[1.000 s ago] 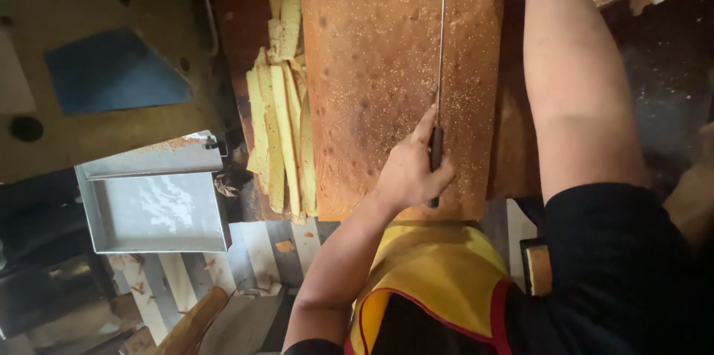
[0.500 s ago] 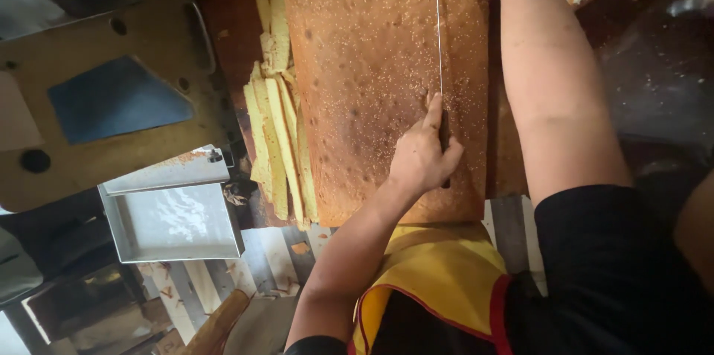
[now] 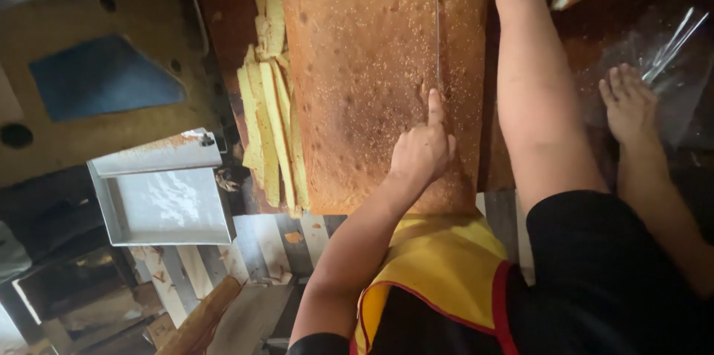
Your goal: The person trims the edge off a large baked cake sheet with a long knife, then slices the sheet into long strips, repositioning and rotating the slab between cuts. They move finished strips aside and bring another cake slab onto the board to continue slicing.
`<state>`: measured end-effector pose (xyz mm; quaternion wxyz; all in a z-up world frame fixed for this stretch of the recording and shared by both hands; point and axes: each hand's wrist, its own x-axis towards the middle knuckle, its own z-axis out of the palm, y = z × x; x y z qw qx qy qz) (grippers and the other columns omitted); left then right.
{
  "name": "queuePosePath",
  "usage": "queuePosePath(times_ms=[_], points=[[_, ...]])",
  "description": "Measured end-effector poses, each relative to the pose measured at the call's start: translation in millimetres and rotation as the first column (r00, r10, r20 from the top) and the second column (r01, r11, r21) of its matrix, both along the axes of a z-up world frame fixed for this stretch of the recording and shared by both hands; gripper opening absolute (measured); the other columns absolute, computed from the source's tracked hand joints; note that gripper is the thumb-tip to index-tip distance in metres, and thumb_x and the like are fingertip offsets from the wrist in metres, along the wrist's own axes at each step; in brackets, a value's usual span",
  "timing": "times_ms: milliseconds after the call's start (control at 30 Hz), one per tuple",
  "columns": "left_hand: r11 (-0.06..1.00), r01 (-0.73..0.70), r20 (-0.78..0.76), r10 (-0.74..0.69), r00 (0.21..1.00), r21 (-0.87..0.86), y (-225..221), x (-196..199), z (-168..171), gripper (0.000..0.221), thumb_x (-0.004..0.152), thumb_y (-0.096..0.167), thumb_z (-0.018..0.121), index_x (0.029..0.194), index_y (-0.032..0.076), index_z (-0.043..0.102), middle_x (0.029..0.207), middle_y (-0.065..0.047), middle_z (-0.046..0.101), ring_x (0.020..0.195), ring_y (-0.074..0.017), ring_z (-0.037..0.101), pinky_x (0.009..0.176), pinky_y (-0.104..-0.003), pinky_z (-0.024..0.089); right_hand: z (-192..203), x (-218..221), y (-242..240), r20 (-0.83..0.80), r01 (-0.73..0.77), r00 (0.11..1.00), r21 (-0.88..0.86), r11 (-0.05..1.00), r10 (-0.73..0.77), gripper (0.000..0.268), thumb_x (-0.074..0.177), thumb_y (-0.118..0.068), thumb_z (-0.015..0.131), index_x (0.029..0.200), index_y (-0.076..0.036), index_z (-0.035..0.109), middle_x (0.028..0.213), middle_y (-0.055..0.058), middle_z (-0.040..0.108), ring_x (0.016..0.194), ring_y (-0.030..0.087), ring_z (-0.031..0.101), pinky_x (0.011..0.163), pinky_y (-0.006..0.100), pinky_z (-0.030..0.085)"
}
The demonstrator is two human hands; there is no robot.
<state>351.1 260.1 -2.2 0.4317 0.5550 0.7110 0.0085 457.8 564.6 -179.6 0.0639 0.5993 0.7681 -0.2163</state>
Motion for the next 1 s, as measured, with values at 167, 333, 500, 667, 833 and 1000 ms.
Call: queuePosePath(times_ms=[167,333,500,667,833,1000], points=[[0.997,-0.045,0.003,0.045,0.999,0.061,-9,7,-19,0.091,0.093,0.030,0.058,0.161,-0.003,0.008,0.088,-0.031,0.072,0.079,-0.0488,0.071,0.078,-0.057,0.058,50,19,-71,-0.308,-0.047,0.944,0.229,0.972,0.118,0.049,0.083,0.006,0.075,0.131,0.000,0.069,0.125,0.027,0.070,0.115,0.042,0.065,0.102,0.047,0.051],[0.993,-0.056,-0.021,0.058,0.998,0.104,-19,16,-36,0.091,0.092,0.031,0.058,0.162,0.000,0.008,0.089,-0.030,0.072,0.080,-0.0482,0.072,0.078,-0.056,0.058,85,25,-145,-0.397,0.088,0.917,0.122,0.989,-0.032,0.069,0.075,0.005,0.081,0.139,-0.018,0.071,0.133,0.031,0.060,0.117,0.043,0.060,0.108,0.042,0.043],[0.999,-0.036,-0.040,0.037,0.999,0.034,-39,25,-45,0.095,0.094,0.031,0.057,0.163,0.002,-0.002,0.092,-0.028,0.073,0.081,-0.0460,0.073,0.078,-0.055,0.058,115,30,-184,-0.346,0.117,0.931,-0.016,0.993,-0.115,0.067,0.079,0.004,0.076,0.141,-0.022,0.067,0.131,0.025,0.063,0.119,0.043,0.060,0.106,0.042,0.047],[0.994,-0.030,-0.089,0.039,0.995,0.101,-71,37,-56,0.094,0.093,0.030,0.057,0.163,0.003,0.000,0.092,-0.029,0.073,0.082,-0.0463,0.072,0.079,-0.055,0.058,91,45,-195,-0.371,-0.028,0.925,0.149,0.989,0.081,0.068,0.073,0.009,0.074,0.136,-0.015,0.070,0.126,0.021,0.069,0.115,0.041,0.064,0.105,0.041,0.048],[0.991,-0.048,-0.103,0.061,0.993,0.129,-102,47,-62,0.092,0.093,0.027,0.056,0.164,0.002,0.003,0.093,-0.030,0.073,0.083,-0.0460,0.073,0.080,-0.055,0.058,95,54,-221,-0.412,-0.038,0.905,0.162,0.986,0.102,0.066,0.074,0.009,0.072,0.136,-0.012,0.071,0.127,0.021,0.068,0.117,0.040,0.065,0.106,0.039,0.051],[0.986,-0.054,-0.093,0.069,0.993,0.156,-114,47,-59,0.095,0.091,0.031,0.059,0.162,0.002,0.003,0.093,-0.030,0.073,0.084,-0.0478,0.071,0.080,-0.056,0.057,96,67,-266,-0.459,0.038,0.889,0.066,0.997,-0.004,0.073,0.065,0.003,0.085,0.133,-0.017,0.069,0.126,0.020,0.065,0.116,0.039,0.061,0.102,0.040,0.045]])
